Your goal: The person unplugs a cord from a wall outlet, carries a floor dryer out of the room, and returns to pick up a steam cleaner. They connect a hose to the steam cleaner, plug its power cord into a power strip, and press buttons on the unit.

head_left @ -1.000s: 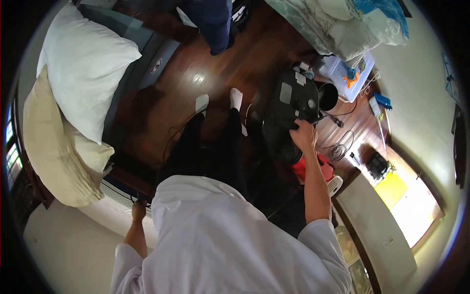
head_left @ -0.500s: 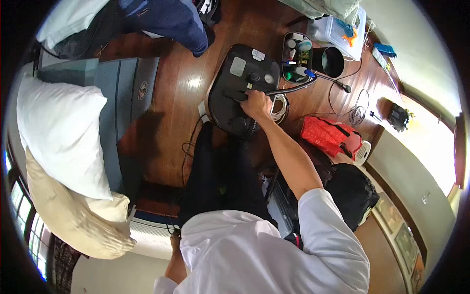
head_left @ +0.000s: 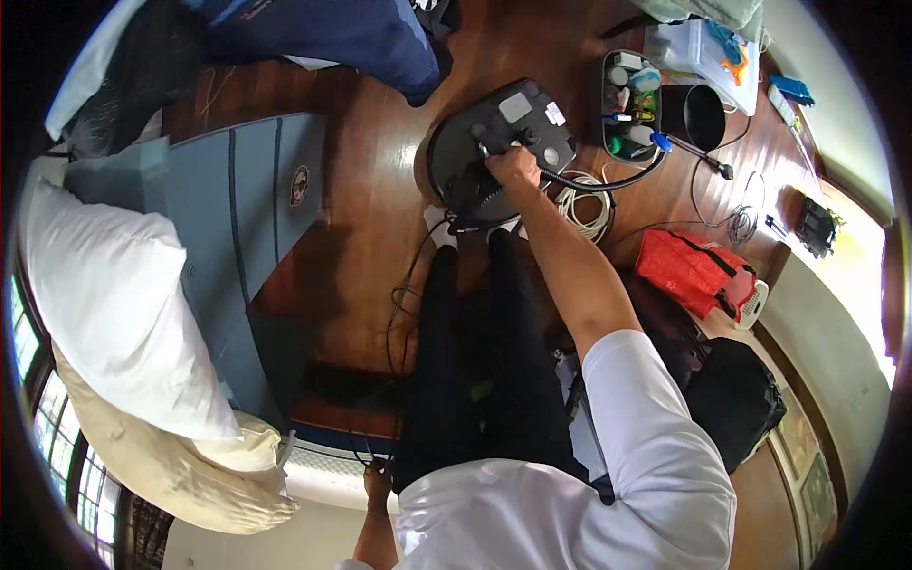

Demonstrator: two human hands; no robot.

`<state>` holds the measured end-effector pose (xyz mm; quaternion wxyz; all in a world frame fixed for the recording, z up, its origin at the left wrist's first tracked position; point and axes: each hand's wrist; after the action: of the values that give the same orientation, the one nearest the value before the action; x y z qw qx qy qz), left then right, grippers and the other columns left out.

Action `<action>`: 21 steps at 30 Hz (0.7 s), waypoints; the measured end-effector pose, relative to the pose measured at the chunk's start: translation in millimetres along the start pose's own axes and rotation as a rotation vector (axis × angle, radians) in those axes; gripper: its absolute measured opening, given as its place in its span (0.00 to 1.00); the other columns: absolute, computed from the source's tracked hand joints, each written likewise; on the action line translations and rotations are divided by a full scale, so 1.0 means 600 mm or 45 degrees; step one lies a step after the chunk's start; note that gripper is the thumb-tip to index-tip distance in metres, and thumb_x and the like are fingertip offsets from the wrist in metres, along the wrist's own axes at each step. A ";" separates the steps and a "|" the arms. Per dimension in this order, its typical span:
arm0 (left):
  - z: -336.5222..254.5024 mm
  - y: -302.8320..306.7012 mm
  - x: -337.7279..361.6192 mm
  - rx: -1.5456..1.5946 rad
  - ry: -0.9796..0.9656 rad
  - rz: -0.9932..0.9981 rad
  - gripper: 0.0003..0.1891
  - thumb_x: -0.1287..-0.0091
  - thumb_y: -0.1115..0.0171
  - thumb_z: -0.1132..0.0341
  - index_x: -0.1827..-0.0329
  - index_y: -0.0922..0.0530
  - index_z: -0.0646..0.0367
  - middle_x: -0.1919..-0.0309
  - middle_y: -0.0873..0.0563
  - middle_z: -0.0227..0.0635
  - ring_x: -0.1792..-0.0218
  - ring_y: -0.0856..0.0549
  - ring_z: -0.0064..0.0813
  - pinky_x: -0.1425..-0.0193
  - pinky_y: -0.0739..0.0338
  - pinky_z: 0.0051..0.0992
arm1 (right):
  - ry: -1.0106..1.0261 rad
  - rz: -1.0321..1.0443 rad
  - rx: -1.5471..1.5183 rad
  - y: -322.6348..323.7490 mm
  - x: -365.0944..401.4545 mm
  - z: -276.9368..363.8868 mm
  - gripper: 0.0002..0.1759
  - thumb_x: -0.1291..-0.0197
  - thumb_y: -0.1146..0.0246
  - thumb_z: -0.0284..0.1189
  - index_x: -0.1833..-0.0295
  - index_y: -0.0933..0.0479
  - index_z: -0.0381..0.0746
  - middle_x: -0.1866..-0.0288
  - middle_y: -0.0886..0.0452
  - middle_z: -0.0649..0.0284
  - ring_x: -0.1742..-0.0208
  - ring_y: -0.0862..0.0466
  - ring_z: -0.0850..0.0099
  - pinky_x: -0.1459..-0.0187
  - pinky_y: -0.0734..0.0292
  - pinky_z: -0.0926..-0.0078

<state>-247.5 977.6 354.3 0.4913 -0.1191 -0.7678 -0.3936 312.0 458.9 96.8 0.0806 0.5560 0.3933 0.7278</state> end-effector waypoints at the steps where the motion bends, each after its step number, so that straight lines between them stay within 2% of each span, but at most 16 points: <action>1: -0.004 0.001 0.003 -0.064 0.033 0.000 0.09 0.36 0.27 0.65 0.64 0.15 0.63 0.66 0.10 0.46 0.60 0.10 0.48 0.54 0.17 0.40 | -0.033 0.054 -0.049 -0.005 -0.020 0.003 0.28 0.44 0.29 0.43 0.37 0.16 0.50 0.35 0.15 0.58 0.33 0.16 0.60 0.35 0.19 0.64; 2: -0.005 0.002 0.002 -0.127 0.067 0.004 0.10 0.36 0.27 0.65 0.63 0.15 0.63 0.65 0.10 0.46 0.60 0.10 0.48 0.54 0.17 0.40 | -0.044 0.061 -0.048 -0.010 -0.039 0.007 0.28 0.44 0.29 0.43 0.37 0.16 0.50 0.35 0.15 0.58 0.33 0.16 0.60 0.35 0.19 0.64; 3: 0.013 0.001 -0.003 -0.017 0.219 0.070 0.12 0.36 0.27 0.61 0.62 0.14 0.63 0.64 0.09 0.46 0.60 0.10 0.48 0.53 0.17 0.41 | -0.078 0.052 -0.092 -0.013 -0.055 0.011 0.27 0.43 0.29 0.43 0.38 0.16 0.46 0.38 0.14 0.57 0.36 0.14 0.60 0.37 0.18 0.64; 4: 0.029 -0.003 -0.007 -0.024 0.221 0.077 0.12 0.36 0.27 0.61 0.62 0.14 0.63 0.64 0.09 0.46 0.60 0.10 0.48 0.53 0.17 0.41 | -0.109 0.041 -0.138 -0.017 -0.068 0.012 0.27 0.43 0.30 0.43 0.39 0.16 0.43 0.41 0.12 0.55 0.40 0.12 0.60 0.39 0.17 0.64; 5: 0.027 -0.003 -0.012 -0.044 0.274 0.072 0.14 0.36 0.27 0.59 0.62 0.14 0.62 0.63 0.09 0.46 0.59 0.10 0.47 0.52 0.17 0.41 | -0.163 0.081 -0.261 0.004 -0.053 0.027 0.24 0.41 0.32 0.41 0.42 0.15 0.39 0.48 0.10 0.54 0.49 0.08 0.60 0.45 0.14 0.67; 6: 0.031 -0.003 -0.015 -0.062 0.327 0.064 0.15 0.36 0.27 0.57 0.62 0.13 0.62 0.63 0.09 0.46 0.59 0.09 0.47 0.52 0.17 0.41 | -0.168 0.086 -0.263 -0.004 -0.067 0.026 0.24 0.41 0.32 0.41 0.42 0.15 0.39 0.48 0.10 0.54 0.49 0.08 0.60 0.45 0.14 0.67; 8: 0.050 -0.009 -0.022 0.056 0.400 0.055 0.16 0.37 0.27 0.55 0.62 0.13 0.62 0.63 0.09 0.46 0.58 0.09 0.46 0.51 0.17 0.41 | -0.290 0.162 -0.364 -0.016 -0.107 0.037 0.21 0.40 0.33 0.37 0.46 0.15 0.36 0.53 0.10 0.54 0.57 0.07 0.62 0.52 0.12 0.69; 10: 0.063 -0.018 -0.028 0.177 0.473 0.058 0.17 0.37 0.26 0.54 0.61 0.13 0.62 0.62 0.09 0.46 0.57 0.09 0.46 0.51 0.17 0.41 | -0.297 0.160 -0.429 -0.032 -0.139 0.043 0.21 0.42 0.29 0.35 0.46 0.16 0.35 0.53 0.10 0.55 0.56 0.08 0.62 0.53 0.11 0.68; 13: 0.055 -0.015 -0.039 0.211 0.426 0.088 0.17 0.36 0.27 0.54 0.59 0.13 0.61 0.63 0.09 0.46 0.56 0.10 0.46 0.50 0.17 0.42 | -0.286 0.153 -0.635 -0.064 -0.178 0.062 0.24 0.48 0.19 0.31 0.48 0.17 0.32 0.53 0.11 0.58 0.53 0.10 0.65 0.59 0.07 0.64; 15: 0.014 -0.016 -0.060 -0.138 0.308 0.158 0.20 0.36 0.26 0.52 0.57 0.13 0.62 0.62 0.09 0.49 0.55 0.10 0.48 0.49 0.18 0.42 | -0.313 0.120 -0.680 -0.081 -0.202 0.083 0.25 0.49 0.18 0.31 0.48 0.17 0.32 0.53 0.11 0.59 0.53 0.10 0.65 0.59 0.07 0.63; 17: 0.000 -0.029 -0.080 -0.201 0.263 0.106 0.20 0.36 0.26 0.52 0.57 0.13 0.62 0.62 0.10 0.50 0.55 0.10 0.49 0.50 0.18 0.43 | -0.343 0.091 -0.719 -0.092 -0.210 0.090 0.25 0.50 0.17 0.30 0.48 0.16 0.32 0.53 0.11 0.60 0.53 0.10 0.65 0.59 0.07 0.62; 20: -0.017 -0.040 -0.099 -0.258 0.191 0.048 0.20 0.36 0.25 0.52 0.59 0.16 0.64 0.62 0.11 0.53 0.57 0.11 0.53 0.54 0.18 0.46 | -0.305 -0.011 -0.555 -0.113 -0.229 0.104 0.18 0.44 0.20 0.32 0.50 0.14 0.38 0.55 0.10 0.62 0.54 0.10 0.69 0.57 0.08 0.66; 21: -0.026 -0.044 -0.105 -0.235 0.018 -0.064 0.20 0.35 0.25 0.53 0.60 0.17 0.64 0.63 0.12 0.52 0.58 0.12 0.53 0.56 0.18 0.47 | -0.409 0.035 -0.669 -0.138 -0.263 0.097 0.18 0.43 0.21 0.33 0.48 0.14 0.39 0.53 0.10 0.64 0.52 0.11 0.71 0.54 0.09 0.68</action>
<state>-221.3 961.8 291.6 0.4735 -0.1416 -0.7276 -0.4758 394.3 455.5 -71.6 0.2730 0.6292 0.1663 0.7084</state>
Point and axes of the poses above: each hand's wrist, its own x-axis away from the middle knuckle, its own y-axis out of the back of the hand, z = x × y
